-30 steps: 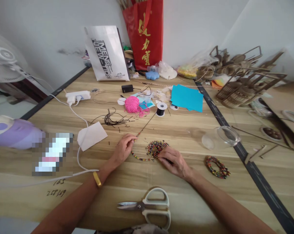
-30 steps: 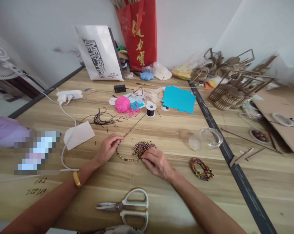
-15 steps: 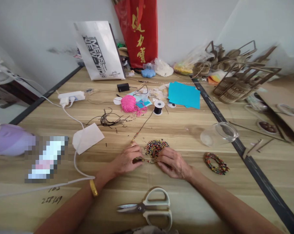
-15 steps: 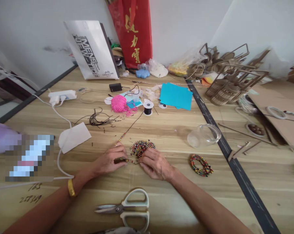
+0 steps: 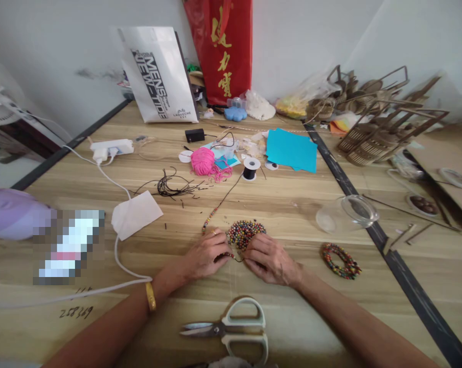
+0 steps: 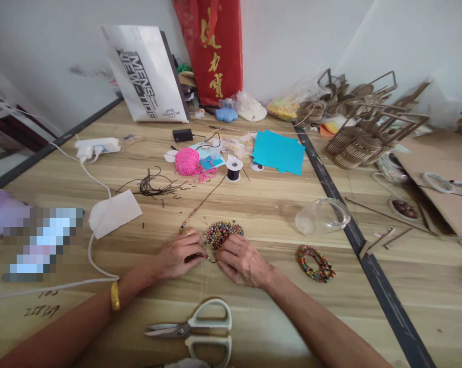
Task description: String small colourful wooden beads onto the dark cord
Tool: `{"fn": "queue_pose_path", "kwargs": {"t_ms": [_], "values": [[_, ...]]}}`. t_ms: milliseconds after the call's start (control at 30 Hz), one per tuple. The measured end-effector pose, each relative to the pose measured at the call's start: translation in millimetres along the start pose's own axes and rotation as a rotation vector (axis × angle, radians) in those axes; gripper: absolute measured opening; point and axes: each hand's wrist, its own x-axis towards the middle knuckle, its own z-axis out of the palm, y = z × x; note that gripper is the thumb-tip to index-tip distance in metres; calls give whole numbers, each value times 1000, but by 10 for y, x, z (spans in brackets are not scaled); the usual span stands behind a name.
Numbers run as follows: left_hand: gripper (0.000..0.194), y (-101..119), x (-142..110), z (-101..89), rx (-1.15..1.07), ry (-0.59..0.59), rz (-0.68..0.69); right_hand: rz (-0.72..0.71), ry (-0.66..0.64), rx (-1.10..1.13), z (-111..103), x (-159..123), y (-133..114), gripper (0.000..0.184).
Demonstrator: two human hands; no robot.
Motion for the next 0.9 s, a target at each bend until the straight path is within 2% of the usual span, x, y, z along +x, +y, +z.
{"fn": "queue_pose_path", "kwargs": {"t_ms": [367,900], "values": [[3,22,25,29,34,3,31,-3,-51,-120,11,7,1,15],[7,27,22,43,70,-25,27,9,-39,-109,4,25,12,13]]}}
